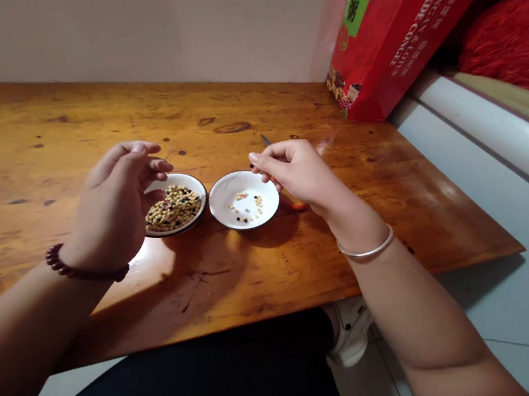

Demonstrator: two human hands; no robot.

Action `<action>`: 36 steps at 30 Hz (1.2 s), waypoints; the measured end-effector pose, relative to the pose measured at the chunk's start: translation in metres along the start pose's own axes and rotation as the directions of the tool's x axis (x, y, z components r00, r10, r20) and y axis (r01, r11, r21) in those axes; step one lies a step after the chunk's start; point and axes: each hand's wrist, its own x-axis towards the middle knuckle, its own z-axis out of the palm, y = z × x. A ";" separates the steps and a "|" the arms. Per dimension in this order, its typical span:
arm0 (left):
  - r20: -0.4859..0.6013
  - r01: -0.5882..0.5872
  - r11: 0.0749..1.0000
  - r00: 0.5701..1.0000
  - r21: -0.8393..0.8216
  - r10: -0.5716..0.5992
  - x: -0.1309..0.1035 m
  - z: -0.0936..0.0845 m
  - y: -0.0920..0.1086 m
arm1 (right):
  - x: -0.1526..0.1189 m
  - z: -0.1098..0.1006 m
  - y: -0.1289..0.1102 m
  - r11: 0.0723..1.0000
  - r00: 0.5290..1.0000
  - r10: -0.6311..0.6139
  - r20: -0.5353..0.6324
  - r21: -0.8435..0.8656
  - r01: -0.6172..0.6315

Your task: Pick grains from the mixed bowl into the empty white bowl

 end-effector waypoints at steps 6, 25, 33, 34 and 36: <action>0.026 -0.017 0.999 1.000 0.050 0.016 0.004 -0.001 -0.006 | -0.002 0.004 0.006 0.972 0.998 0.042 0.047 -0.234 -0.030; 0.316 -0.331 0.543 0.941 0.772 0.124 0.014 -0.022 0.014 | -0.009 0.021 0.012 0.892 0.994 -0.071 0.087 -0.440 0.102; 0.509 -0.449 0.352 0.856 0.821 -0.096 0.014 -0.024 0.004 | -0.011 0.024 0.011 0.873 0.989 -0.125 0.081 -0.464 0.148; 0.510 -0.446 0.354 0.853 0.822 -0.109 0.014 -0.024 0.004 | -0.012 0.025 0.011 0.869 0.988 -0.128 0.087 -0.470 0.154; 0.516 -0.446 0.355 0.847 0.821 -0.129 0.014 -0.024 0.006 | -0.013 0.025 0.010 0.858 0.986 -0.133 0.100 -0.486 0.165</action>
